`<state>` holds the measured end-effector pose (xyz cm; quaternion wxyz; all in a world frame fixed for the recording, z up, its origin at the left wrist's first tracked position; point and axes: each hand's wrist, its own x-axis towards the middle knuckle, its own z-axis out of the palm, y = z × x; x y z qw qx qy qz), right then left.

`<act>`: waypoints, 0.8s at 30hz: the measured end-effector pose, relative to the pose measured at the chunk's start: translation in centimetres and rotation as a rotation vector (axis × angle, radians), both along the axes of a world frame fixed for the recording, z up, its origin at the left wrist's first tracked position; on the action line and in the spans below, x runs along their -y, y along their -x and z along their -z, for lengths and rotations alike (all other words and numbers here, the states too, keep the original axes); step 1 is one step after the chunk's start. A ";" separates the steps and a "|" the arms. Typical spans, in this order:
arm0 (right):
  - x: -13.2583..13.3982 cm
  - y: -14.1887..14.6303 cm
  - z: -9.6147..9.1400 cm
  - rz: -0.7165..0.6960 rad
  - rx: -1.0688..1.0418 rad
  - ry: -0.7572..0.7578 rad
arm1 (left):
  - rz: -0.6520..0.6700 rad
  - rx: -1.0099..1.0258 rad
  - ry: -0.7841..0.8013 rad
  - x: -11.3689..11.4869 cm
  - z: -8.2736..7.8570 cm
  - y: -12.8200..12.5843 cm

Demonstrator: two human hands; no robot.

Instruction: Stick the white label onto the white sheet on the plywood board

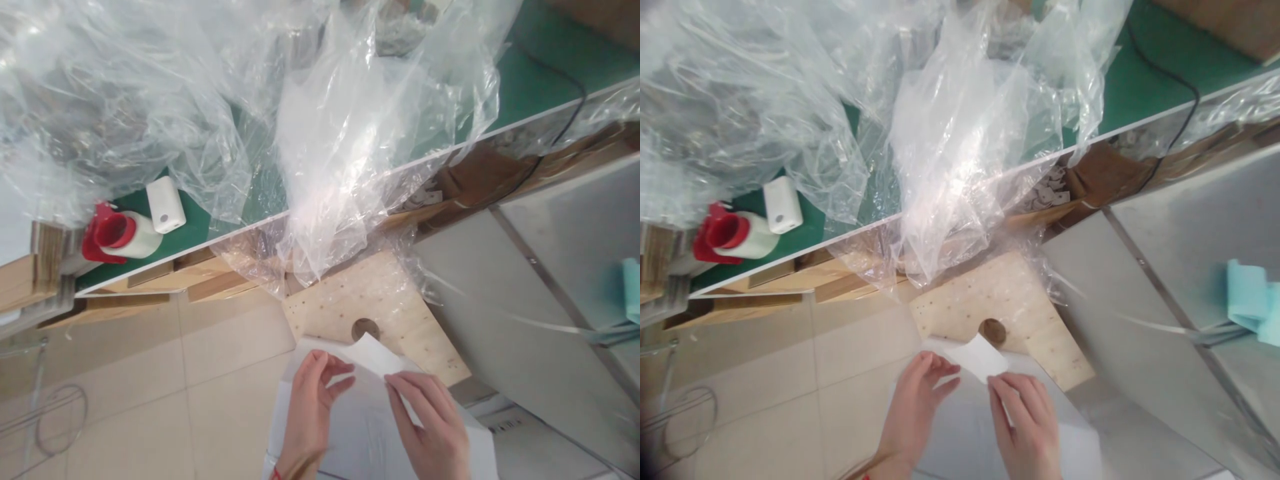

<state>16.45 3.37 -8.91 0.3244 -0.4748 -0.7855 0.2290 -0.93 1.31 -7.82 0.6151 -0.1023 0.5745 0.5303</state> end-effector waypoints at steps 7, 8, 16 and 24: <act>-2.4 -1.5 1.5 0.513 -0.430 0.884 | 0.340 -0.414 0.021 -1.1 2.2 2.3; -2.8 -1.5 1.6 0.575 -0.554 1.040 | 0.409 -0.472 0.035 -1.5 2.7 2.3; -4.6 -0.8 3.1 0.607 -0.774 1.434 | 0.621 -0.428 -0.074 -4.1 5.4 0.3; -5.1 -1.2 6.6 0.585 -0.402 1.262 | 0.618 -0.417 -0.015 -5.3 6.5 -0.5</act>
